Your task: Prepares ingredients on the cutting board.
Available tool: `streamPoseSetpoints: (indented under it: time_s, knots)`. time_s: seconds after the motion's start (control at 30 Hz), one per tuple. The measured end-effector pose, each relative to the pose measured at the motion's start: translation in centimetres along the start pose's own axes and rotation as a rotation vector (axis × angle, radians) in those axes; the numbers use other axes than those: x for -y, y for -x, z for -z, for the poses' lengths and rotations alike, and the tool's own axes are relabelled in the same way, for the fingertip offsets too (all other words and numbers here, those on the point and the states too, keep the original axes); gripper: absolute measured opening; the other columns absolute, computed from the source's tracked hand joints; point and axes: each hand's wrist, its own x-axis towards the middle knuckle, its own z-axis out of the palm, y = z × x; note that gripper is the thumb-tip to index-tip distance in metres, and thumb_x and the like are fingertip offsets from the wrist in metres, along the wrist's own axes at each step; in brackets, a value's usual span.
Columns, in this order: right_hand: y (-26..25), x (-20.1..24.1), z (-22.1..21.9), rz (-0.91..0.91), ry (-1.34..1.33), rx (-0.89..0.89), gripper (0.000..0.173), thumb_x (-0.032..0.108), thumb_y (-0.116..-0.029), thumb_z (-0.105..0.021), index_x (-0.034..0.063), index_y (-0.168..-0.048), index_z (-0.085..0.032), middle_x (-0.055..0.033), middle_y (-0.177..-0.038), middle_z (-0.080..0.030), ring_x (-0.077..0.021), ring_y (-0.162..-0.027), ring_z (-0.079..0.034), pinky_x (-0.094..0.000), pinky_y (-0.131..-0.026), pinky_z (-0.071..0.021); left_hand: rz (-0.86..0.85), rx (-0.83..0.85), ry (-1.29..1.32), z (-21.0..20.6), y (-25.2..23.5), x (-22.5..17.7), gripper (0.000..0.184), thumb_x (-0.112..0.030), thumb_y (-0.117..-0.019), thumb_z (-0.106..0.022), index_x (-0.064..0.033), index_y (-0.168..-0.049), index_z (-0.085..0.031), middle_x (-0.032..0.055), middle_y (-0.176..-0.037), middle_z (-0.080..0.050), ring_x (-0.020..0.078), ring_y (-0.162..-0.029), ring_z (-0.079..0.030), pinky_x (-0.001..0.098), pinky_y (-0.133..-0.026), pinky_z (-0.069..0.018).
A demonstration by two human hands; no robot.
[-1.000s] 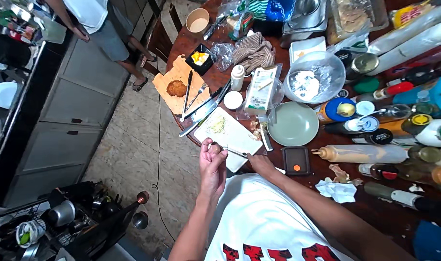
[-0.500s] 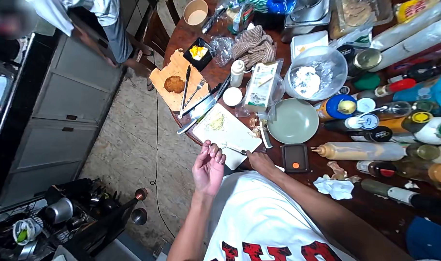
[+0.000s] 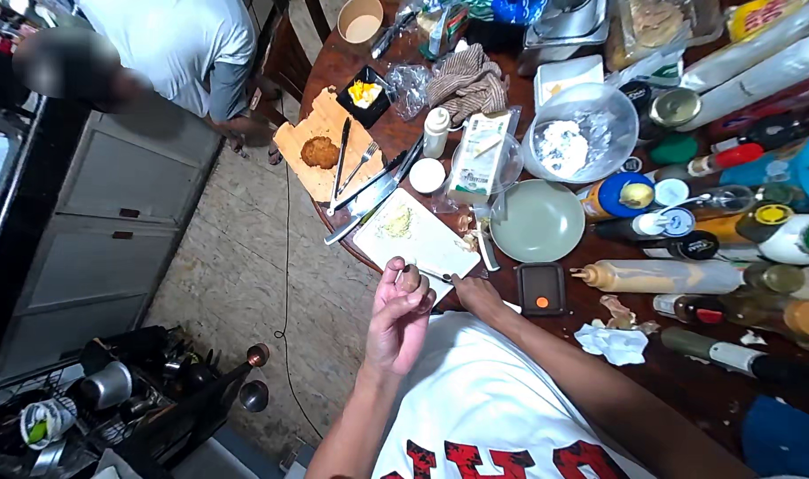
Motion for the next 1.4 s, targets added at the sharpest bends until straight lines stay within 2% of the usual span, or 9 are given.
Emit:
streamPoseSetpoints:
  time_s: [0.3,0.5,0.67,0.8,0.93,1.0,1.07,1.2,1.4]
  knots:
    - [0.2,-0.1,0.0,0.003,0.015,-0.011,0.035,0.006,-0.1010,-0.045,0.0032,-0.134,-0.058,-0.0275,-0.108,-0.070,-0.0472,-0.104,-0.069,-0.0631,-0.086,-0.0547,-0.022,-0.047,0.021,-0.4,-0.1,0.4,0.010,-0.014,-0.1007,-0.060,-0.0138,-0.110,-0.056,-0.0009,-0.077,-0.055,0.0090,-0.069,-0.055,0.0243,-0.068,-0.0472]
    - [1.2,-0.4,1.3,0.002,-0.121,-0.061,0.036,0.025,-0.1071,-0.037,0.0097,-0.127,-0.063,-0.0233,-0.106,-0.072,-0.0447,-0.104,-0.070,-0.0629,-0.086,-0.0546,0.023,-0.092,0.192,-0.7,-0.2,0.3,0.015,-0.020,-0.1035,-0.048,-0.0106,-0.105,-0.060,-0.0001,-0.074,-0.054,0.0122,-0.067,-0.056,0.0271,-0.068,-0.0475]
    - [0.2,-0.7,-0.1,-0.033,-0.132,-0.259,0.043,0.023,-0.1086,-0.038,0.0074,-0.146,-0.053,-0.0253,-0.118,-0.068,-0.0447,-0.103,-0.069,-0.0594,-0.085,-0.0560,0.034,-0.077,0.168,-0.8,-0.1,0.4,0.013,-0.015,-0.1019,-0.049,-0.0107,-0.109,-0.058,-0.0002,-0.073,-0.053,0.0123,-0.066,-0.055,0.0281,-0.069,-0.0476]
    - [-1.9,-0.9,-2.1,-0.070,-0.139,-0.279,0.056,0.014,-0.1061,-0.044,0.0008,-0.159,-0.032,-0.0339,-0.137,-0.054,-0.0495,-0.119,-0.061,-0.0585,-0.097,-0.0525,0.000,-0.032,0.049,-0.9,0.0,0.8,0.011,-0.013,-0.1008,-0.050,-0.0124,-0.110,-0.056,-0.0016,-0.072,-0.051,0.0104,-0.066,-0.053,0.0268,-0.068,-0.0463]
    - [-3.1,-1.2,-3.6,-0.099,-0.147,-0.256,0.061,0.008,-0.1043,-0.047,0.0048,-0.162,-0.027,-0.0346,-0.140,-0.051,-0.0512,-0.125,-0.057,-0.0607,-0.102,-0.0495,-0.059,0.033,-0.104,-1.4,0.2,0.8,0.014,-0.012,-0.0999,-0.049,-0.0150,-0.112,-0.055,-0.0026,-0.073,-0.051,0.0085,-0.067,-0.052,0.0256,-0.067,-0.0449]
    - [-3.1,-1.2,-3.4,-0.092,-0.115,-0.242,0.058,0.006,-0.1017,-0.050,0.0040,-0.158,-0.037,-0.0344,-0.139,-0.053,-0.0533,-0.127,-0.053,-0.0652,-0.104,-0.0448,-0.087,0.067,-0.159,-1.5,0.3,0.8,0.014,-0.012,-0.0998,-0.050,-0.0155,-0.113,-0.054,-0.0030,-0.073,-0.052,0.0076,-0.067,-0.053,0.0250,-0.068,-0.0449]
    - [-2.4,-0.9,-1.8,-0.020,-0.159,-0.243,0.041,0.013,-0.1023,-0.055,0.0009,-0.142,-0.056,-0.0310,-0.135,-0.057,-0.0506,-0.125,-0.055,-0.0647,-0.104,-0.0449,-0.108,0.087,-0.209,-1.5,0.4,0.8,0.015,-0.014,-0.0997,-0.053,-0.0162,-0.114,-0.055,-0.0037,-0.073,-0.053,0.0069,-0.068,-0.053,0.0247,-0.068,-0.0453]
    - [2.3,2.0,5.6,0.362,-0.746,-0.380,0.030,0.032,-0.1044,-0.058,0.0103,-0.117,-0.075,-0.0076,-0.113,-0.072,-0.0157,-0.104,-0.070,-0.0337,-0.096,-0.0575,-0.124,0.113,-0.288,-1.6,0.3,0.9,0.016,-0.015,-0.0998,-0.054,-0.0178,-0.115,-0.055,-0.0050,-0.073,-0.051,0.0061,-0.069,-0.051,0.0247,-0.067,-0.0433]
    - [12.9,7.9,15.1,0.793,-1.304,-0.750,0.023,0.020,-0.1028,-0.064,0.0021,-0.115,-0.073,-0.0102,-0.115,-0.073,-0.0211,-0.103,-0.072,-0.0379,-0.091,-0.0632,-0.188,0.122,-0.348,-2.5,0.0,1.3,0.014,-0.013,-0.0993,-0.055,-0.0178,-0.112,-0.056,-0.0064,-0.074,-0.053,0.0041,-0.070,-0.052,0.0231,-0.069,-0.0440]
